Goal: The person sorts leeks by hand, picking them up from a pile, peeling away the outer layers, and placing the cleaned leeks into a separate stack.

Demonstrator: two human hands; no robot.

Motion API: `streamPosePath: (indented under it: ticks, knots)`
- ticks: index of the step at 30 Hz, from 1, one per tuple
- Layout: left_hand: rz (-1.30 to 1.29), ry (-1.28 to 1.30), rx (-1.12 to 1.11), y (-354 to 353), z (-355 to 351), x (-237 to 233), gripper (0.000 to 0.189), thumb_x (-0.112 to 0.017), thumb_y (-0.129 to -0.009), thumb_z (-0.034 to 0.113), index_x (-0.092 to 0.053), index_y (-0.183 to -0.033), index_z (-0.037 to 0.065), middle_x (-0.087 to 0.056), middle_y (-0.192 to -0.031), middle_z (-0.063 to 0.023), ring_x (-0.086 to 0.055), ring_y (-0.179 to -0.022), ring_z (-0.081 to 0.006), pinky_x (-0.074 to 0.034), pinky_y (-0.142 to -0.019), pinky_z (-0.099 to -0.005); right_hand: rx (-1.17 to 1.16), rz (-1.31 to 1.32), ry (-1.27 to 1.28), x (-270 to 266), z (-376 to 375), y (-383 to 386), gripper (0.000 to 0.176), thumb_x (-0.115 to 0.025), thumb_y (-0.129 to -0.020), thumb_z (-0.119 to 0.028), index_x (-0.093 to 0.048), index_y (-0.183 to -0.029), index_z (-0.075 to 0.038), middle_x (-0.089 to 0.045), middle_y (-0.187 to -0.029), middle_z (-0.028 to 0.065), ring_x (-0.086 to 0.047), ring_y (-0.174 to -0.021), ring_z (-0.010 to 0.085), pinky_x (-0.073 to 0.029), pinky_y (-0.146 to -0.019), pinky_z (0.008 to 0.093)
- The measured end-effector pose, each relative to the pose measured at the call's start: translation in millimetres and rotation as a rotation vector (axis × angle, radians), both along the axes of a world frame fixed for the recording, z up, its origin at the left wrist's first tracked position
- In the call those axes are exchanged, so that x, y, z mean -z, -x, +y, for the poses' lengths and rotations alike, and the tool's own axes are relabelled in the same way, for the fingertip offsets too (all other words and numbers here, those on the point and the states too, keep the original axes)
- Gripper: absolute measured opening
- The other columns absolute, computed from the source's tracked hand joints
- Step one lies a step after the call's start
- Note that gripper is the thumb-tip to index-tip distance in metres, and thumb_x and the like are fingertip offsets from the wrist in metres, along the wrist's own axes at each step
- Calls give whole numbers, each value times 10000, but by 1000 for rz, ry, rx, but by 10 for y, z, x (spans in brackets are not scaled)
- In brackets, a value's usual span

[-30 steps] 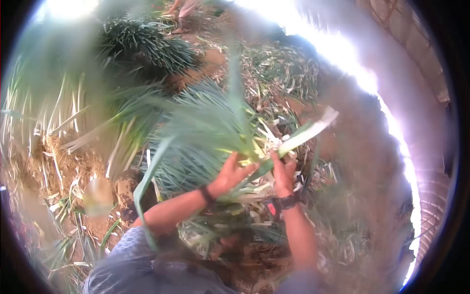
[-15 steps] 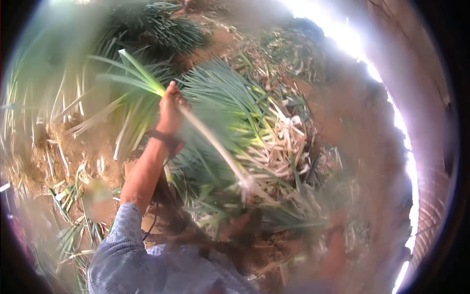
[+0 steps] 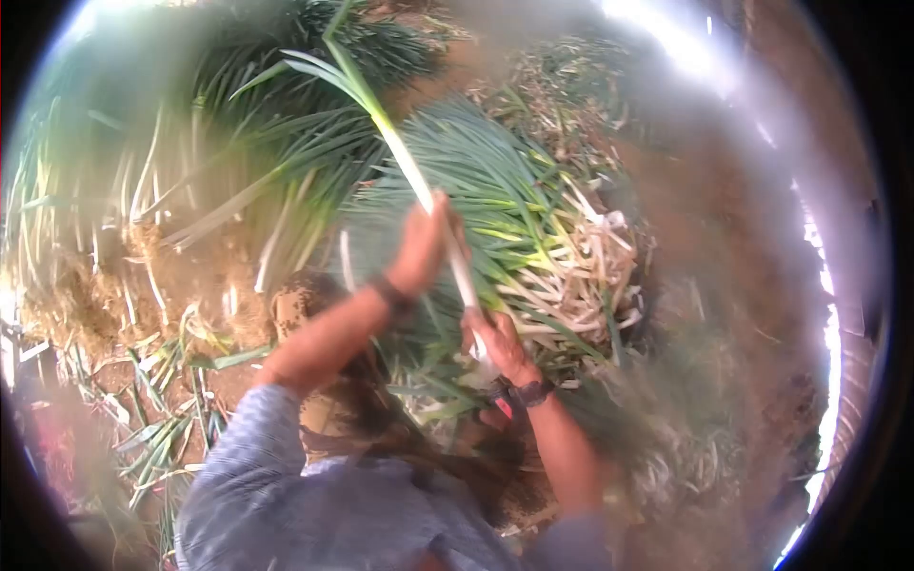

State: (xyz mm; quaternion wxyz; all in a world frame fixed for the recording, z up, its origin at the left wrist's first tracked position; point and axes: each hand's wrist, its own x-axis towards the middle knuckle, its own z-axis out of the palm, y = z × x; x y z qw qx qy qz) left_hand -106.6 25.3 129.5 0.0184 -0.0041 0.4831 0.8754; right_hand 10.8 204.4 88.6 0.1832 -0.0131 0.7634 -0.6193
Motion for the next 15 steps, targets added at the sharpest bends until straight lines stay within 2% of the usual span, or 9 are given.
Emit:
streamPosePath:
  ticks: [1, 3, 4, 7, 8, 11, 12, 13, 15]
  knots:
    - [-169, -9, -11, -217, 131, 133, 381, -544, -1005, 420, -514, -821, 88, -469, -602, -9, -490, -479, -161, -428, -434, -320, -5, -90, 104, 31, -100, -7, 399, -554, -999, -443, -643, -969, -56, -628, -746, 7, -588, -622, 107, -474, -583, 262]
    - [-238, -34, 8, -214, 72, 381, 382, -532, -1013, 406, -512, -799, 89, -462, -597, -17, -475, -479, -165, -408, -434, -324, -12, -275, 287, -45, -249, -42, 406, -516, -1016, -449, -640, -966, -66, -612, -734, 2, -588, -628, 114, -478, -591, 270]
    - [-278, -60, 17, -209, 57, 559, 383, -526, -1016, 398, -511, -788, 90, -458, -595, -20, -467, -480, -167, -398, -434, -325, 42, -388, 300, -88, -333, -154, 402, -484, -1028, -448, -627, -977, -75, -568, -708, -23, -527, -579, 103, -427, -547, 265]
    - [-361, 73, 17, 159, -137, 1196, 385, -525, -1019, 374, -511, -760, 89, -464, -599, -36, -452, -488, -175, -393, -445, -350, 142, -207, 190, 53, -454, -628, 341, -492, -1035, -408, -583, -916, -102, -471, -664, -65, -416, -530, 74, -339, -498, 251]
    - [-399, 46, 53, 152, -66, 1371, 389, -526, -1016, 342, -512, -728, 82, -476, -600, -58, -470, -508, -194, -399, -464, -364, 71, -266, 171, 76, -403, -656, 343, -501, -1032, -406, -592, -927, -93, -480, -685, -60, -430, -564, 74, -360, -521, 257]
    - [-445, 54, -2, 70, 155, 1495, 397, -523, -1011, 314, -527, -717, 48, -493, -612, -76, -483, -520, -221, -401, -472, -383, -25, -397, 119, 141, -291, -829, 352, -515, -1029, -397, -615, -964, -65, -492, -724, -54, -453, -638, 75, -399, -572, 271]
    - [-451, 120, -52, 43, 202, 1455, 409, -532, -999, 316, -551, -748, -6, -517, -633, -92, -513, -539, -246, -413, -479, -399, -32, -405, 54, 5, -213, -886, 356, -513, -1030, -391, -619, -979, -55, -485, -721, -59, -447, -643, 76, -394, -577, 273]
    - [-485, 99, -26, 75, 269, 1572, 409, -543, -993, 325, -558, -764, -13, -528, -644, -97, -519, -547, -249, -417, -484, -402, -39, -412, -16, -127, -140, -949, 360, -511, -1032, -385, -624, -993, -45, -479, -719, -63, -441, -649, 77, -390, -583, 275]
    - [-536, 63, 30, 271, 433, 1978, 414, -564, -982, 343, -573, -796, -27, -550, -666, -105, -532, -563, -255, -423, -495, -409, -10, -311, -68, -295, -104, -1023, 379, -494, -1041, -377, -634, -1021, -25, -503, -740, -43, -458, -686, 76, -395, -609, 281]
